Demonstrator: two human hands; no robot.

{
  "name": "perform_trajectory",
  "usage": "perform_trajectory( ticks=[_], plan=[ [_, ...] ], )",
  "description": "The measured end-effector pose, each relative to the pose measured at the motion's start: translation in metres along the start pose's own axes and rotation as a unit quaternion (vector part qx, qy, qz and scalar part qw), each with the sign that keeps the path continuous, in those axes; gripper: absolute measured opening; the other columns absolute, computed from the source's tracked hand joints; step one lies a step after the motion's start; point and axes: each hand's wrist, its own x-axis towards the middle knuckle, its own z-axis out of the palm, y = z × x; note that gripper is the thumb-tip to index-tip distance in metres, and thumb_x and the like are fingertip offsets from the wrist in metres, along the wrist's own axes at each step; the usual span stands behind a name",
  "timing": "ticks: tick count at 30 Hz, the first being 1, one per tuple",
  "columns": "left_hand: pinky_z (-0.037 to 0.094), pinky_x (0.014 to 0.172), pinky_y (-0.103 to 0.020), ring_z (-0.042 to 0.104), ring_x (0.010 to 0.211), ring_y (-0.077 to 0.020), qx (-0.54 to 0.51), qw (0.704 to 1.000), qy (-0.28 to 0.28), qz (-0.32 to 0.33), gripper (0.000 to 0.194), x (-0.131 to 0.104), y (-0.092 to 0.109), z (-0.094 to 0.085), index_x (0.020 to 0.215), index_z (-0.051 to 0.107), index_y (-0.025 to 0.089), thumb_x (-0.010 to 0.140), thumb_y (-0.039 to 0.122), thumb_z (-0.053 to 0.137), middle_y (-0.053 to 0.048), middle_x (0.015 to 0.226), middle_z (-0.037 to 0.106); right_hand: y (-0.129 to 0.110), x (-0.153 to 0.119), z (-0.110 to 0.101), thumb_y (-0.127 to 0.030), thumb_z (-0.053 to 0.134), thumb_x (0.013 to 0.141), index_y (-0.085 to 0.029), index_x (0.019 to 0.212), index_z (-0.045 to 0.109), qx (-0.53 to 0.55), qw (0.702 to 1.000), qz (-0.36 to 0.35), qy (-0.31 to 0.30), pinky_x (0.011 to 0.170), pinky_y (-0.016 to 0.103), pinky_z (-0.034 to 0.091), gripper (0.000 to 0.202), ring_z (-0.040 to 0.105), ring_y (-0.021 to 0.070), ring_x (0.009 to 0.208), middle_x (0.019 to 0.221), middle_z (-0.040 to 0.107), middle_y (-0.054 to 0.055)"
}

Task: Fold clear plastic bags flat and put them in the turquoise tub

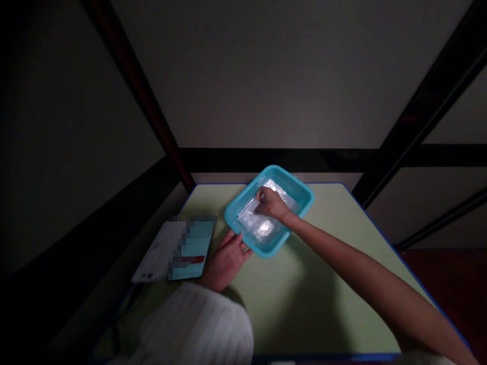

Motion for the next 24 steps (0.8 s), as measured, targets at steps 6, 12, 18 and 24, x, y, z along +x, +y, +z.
perform_trajectory(
  ticks=[6,12,18,24],
  plan=[
    [0.042,0.096,-0.039,0.061,0.101,-0.0185,0.007,1.000,0.012,-0.003,0.013,-0.002,0.002,0.003,0.090,0.061,0.021,0.083,0.010,0.058,-0.002,0.098,0.067,-0.001,0.001,0.002,-0.012,0.071,0.057,-0.021,0.068,0.042,-0.028,0.999,0.016,0.020,0.056,0.023,0.039,0.032,0.049,0.0122,0.060,0.065,0.049,-0.005],
    [0.042,0.095,-0.038,0.063,0.091,-0.0162,0.007,1.000,0.021,-0.002,0.012,-0.003,0.003,0.005,0.086,0.061,0.020,0.083,0.009,0.058,-0.001,0.091,0.067,-0.006,0.001,0.004,-0.014,0.071,0.060,-0.021,0.069,0.044,-0.086,0.996,0.016,0.018,0.059,0.026,0.041,0.029,0.053,0.0150,0.065,0.069,0.054,-0.002],
    [0.043,0.095,-0.039,0.062,0.096,-0.0177,0.008,1.000,0.011,0.003,0.014,-0.003,0.004,0.009,0.090,0.061,0.020,0.079,0.011,0.063,-0.002,0.099,0.067,-0.015,-0.008,0.005,-0.016,0.069,0.066,-0.019,0.087,0.051,-0.167,0.986,-0.001,0.004,0.069,0.031,0.044,0.028,0.056,0.0208,0.080,0.086,0.060,0.004],
    [0.042,0.097,-0.039,0.060,0.102,-0.0188,0.002,1.000,-0.003,0.003,0.014,-0.003,0.002,0.006,0.088,0.062,0.020,0.078,0.011,0.066,-0.002,0.100,0.067,-0.018,-0.013,0.002,-0.020,0.066,0.073,-0.015,0.108,0.050,-0.232,0.973,0.003,-0.002,0.076,0.035,0.044,0.039,0.057,0.0258,0.095,0.107,0.059,0.013]
  ],
)
